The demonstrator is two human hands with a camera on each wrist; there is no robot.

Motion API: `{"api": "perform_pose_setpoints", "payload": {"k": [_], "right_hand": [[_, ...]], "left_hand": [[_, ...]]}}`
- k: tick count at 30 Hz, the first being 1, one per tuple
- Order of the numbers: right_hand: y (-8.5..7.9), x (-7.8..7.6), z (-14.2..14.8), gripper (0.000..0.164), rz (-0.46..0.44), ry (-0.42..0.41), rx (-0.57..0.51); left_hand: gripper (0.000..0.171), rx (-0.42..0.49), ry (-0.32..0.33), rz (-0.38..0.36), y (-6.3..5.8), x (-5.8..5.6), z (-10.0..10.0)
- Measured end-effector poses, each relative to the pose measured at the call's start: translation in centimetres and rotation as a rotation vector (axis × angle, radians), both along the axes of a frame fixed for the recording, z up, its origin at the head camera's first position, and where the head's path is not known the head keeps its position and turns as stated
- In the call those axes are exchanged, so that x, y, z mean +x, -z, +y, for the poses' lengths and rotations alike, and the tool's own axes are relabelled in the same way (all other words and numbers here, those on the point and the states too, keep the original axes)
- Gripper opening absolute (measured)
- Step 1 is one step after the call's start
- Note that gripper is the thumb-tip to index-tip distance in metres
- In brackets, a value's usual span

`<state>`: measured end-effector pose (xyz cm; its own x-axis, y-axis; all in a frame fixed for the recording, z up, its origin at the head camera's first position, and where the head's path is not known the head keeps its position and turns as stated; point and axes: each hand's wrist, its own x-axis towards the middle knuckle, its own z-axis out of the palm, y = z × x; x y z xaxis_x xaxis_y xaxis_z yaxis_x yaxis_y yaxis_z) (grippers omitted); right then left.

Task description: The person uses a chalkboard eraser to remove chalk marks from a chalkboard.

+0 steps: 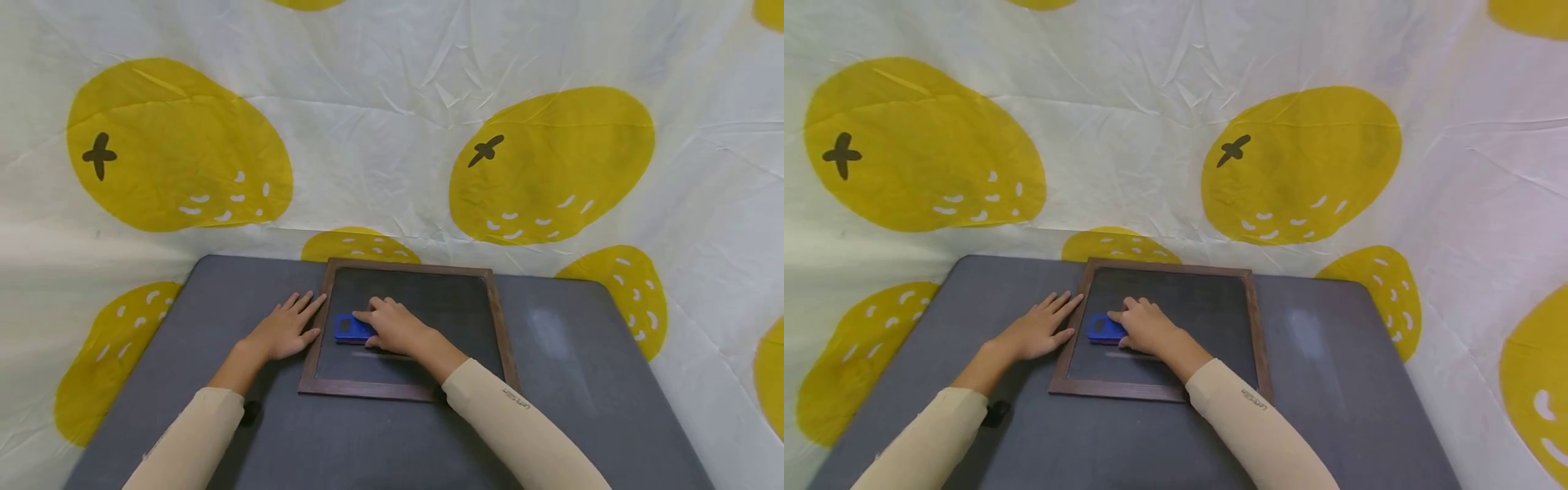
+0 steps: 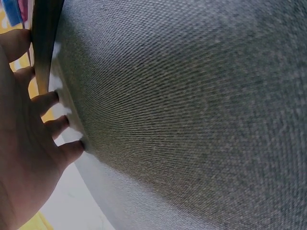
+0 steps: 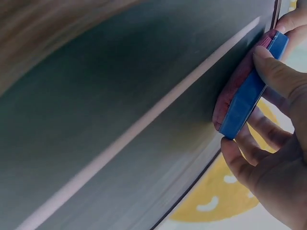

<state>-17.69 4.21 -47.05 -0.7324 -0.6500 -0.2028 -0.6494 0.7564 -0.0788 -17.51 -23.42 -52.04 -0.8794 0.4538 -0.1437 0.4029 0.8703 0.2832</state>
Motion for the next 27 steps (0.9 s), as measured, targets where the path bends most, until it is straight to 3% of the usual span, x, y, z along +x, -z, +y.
{"api": "perform_pose_setpoints", "payload": {"k": [10, 27], "right_hand": [[0.0, 0.7, 5.3, 0.065, -0.031, 0.056, -0.118], [0.4, 2.8, 15.8, 0.067, 0.019, 0.167, -0.211]], "left_hand": [[0.070, 0.033, 0.005, 0.008, 0.1, 0.1, -0.5], [0.069, 0.036, 0.012, 0.017, 0.3, 0.0, -0.3]]}}
